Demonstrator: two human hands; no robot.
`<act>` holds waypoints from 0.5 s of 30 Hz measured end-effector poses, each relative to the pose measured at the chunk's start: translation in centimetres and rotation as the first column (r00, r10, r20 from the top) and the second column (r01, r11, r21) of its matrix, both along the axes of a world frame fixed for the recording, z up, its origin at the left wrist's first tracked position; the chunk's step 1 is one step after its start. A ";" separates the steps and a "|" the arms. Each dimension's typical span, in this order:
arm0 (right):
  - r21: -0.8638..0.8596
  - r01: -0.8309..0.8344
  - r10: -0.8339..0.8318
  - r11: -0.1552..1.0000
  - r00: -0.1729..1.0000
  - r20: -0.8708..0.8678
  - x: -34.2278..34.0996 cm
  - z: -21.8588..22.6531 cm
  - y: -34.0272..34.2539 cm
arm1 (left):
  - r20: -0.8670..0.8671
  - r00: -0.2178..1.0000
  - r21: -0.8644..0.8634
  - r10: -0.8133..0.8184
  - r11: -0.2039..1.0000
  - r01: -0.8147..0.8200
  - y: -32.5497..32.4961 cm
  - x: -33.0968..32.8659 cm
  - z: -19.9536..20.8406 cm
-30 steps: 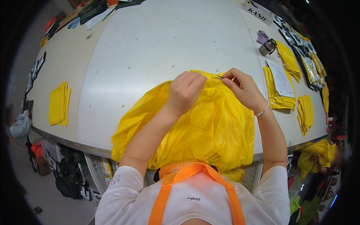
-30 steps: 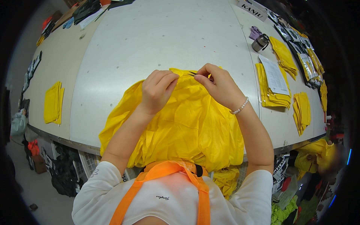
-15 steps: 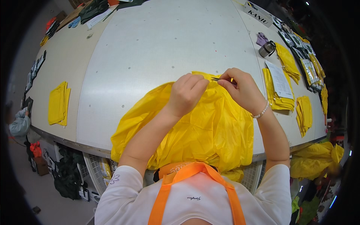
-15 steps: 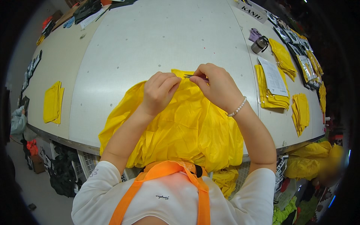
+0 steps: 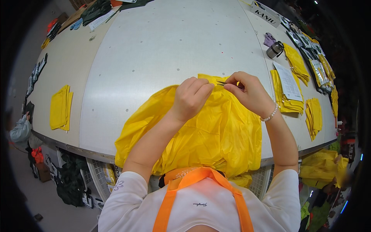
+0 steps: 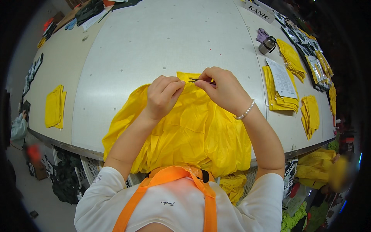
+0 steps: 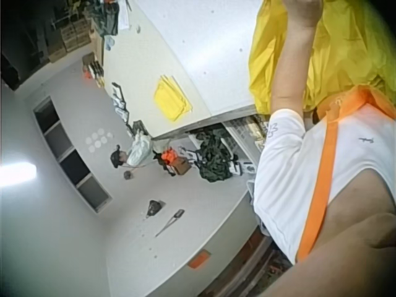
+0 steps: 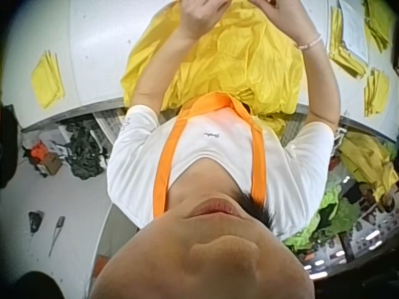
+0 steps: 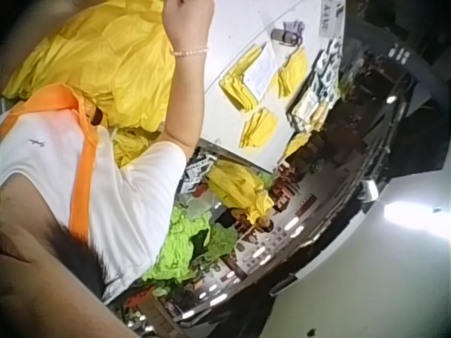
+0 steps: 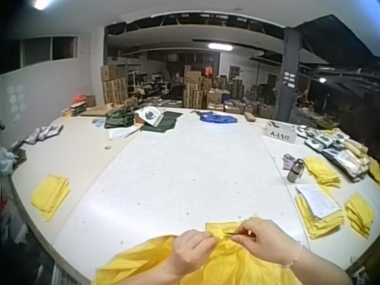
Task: The person folds a yellow raincoat on a white table. They smooth the fabric, fold the sleeves and body, and place the folded item into a white basket. The person then retrieves another yellow raincoat and repeats the folding process.
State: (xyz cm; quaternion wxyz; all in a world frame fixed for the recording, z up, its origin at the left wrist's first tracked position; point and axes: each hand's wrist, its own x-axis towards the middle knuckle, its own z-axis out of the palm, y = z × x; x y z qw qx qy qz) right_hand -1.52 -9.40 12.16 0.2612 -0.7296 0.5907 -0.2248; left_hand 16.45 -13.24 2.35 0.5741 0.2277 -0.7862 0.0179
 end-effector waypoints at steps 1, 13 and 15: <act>-0.006 -0.003 0.003 1.000 1.000 0.002 0.0 0.0 0.0 | 0.001 1.000 0.001 -0.001 1.000 0.001 0.0 0.0 0.0; -0.001 -0.022 0.022 1.000 0.998 0.059 0.2 -0.8 -0.7 | 0.001 1.000 0.010 -0.004 1.000 0.004 0.1 0.0 -0.1; -0.010 -0.019 0.020 1.000 0.997 0.080 0.3 -1.1 -0.8 | -0.006 1.000 0.013 -0.007 1.000 0.007 0.1 0.0 -0.1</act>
